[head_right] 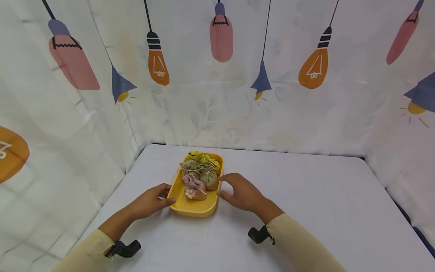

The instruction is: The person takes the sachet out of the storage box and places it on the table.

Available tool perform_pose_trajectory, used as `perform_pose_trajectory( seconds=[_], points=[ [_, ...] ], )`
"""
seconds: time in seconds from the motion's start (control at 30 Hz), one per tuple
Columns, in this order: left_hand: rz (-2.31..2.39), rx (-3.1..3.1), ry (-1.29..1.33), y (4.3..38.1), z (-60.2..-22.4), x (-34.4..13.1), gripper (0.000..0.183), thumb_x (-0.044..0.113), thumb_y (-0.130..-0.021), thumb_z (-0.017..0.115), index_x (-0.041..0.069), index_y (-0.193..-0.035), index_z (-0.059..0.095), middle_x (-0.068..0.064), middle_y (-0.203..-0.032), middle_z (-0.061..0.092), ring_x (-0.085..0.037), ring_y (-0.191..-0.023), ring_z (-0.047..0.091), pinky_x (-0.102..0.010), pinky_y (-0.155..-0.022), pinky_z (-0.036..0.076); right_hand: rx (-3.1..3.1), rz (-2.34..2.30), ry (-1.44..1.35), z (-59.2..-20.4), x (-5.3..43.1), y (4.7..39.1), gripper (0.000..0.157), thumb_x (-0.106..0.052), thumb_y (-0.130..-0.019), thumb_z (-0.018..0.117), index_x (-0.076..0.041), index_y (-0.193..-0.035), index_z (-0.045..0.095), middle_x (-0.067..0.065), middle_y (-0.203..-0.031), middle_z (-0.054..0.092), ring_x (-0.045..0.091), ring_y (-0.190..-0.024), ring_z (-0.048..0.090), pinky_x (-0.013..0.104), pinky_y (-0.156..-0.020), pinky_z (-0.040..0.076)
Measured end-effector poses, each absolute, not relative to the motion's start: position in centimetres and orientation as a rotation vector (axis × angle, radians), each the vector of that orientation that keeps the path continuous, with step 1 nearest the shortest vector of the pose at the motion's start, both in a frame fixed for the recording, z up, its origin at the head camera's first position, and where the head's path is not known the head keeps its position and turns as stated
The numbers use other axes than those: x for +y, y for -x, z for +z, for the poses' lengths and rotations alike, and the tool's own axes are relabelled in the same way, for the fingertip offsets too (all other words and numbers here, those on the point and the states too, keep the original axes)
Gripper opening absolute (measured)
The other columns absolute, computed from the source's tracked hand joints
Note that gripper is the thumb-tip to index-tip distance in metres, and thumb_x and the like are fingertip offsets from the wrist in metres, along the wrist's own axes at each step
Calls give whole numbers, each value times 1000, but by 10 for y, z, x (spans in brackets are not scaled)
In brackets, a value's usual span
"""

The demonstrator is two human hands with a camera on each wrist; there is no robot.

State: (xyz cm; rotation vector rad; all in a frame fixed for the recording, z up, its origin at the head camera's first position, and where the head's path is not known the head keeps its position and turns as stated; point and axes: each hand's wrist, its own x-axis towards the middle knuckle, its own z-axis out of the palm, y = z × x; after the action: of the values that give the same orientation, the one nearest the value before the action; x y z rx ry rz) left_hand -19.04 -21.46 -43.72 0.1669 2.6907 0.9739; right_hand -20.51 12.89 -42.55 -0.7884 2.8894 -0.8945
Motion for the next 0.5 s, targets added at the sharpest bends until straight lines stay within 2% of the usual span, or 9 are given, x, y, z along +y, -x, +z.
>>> perform_pose_trajectory(
  seconds=[0.23, 0.5],
  points=[
    [976, 2686, -161, 190, -437, -215, 58, 44, -92, 76, 12, -136, 59, -1, -116, 66, -21, -111, 62, -47, -93, 54, 2874, -912, 866, -426, 122, 207, 49, -34, -94, 77, -12, -136, 64, 3, -135, 62, 24, -130, 55, 47, -107, 45],
    [984, 2682, -155, 191, -437, -215, 58, 44, -92, 77, 12, -136, 59, -2, -116, 67, -21, -111, 62, -48, -93, 54, 2875, -859, 874, -425, 112, 208, 47, -37, -96, 75, -13, -134, 64, 3, -134, 63, 24, -131, 55, 45, -108, 44]
  ],
)
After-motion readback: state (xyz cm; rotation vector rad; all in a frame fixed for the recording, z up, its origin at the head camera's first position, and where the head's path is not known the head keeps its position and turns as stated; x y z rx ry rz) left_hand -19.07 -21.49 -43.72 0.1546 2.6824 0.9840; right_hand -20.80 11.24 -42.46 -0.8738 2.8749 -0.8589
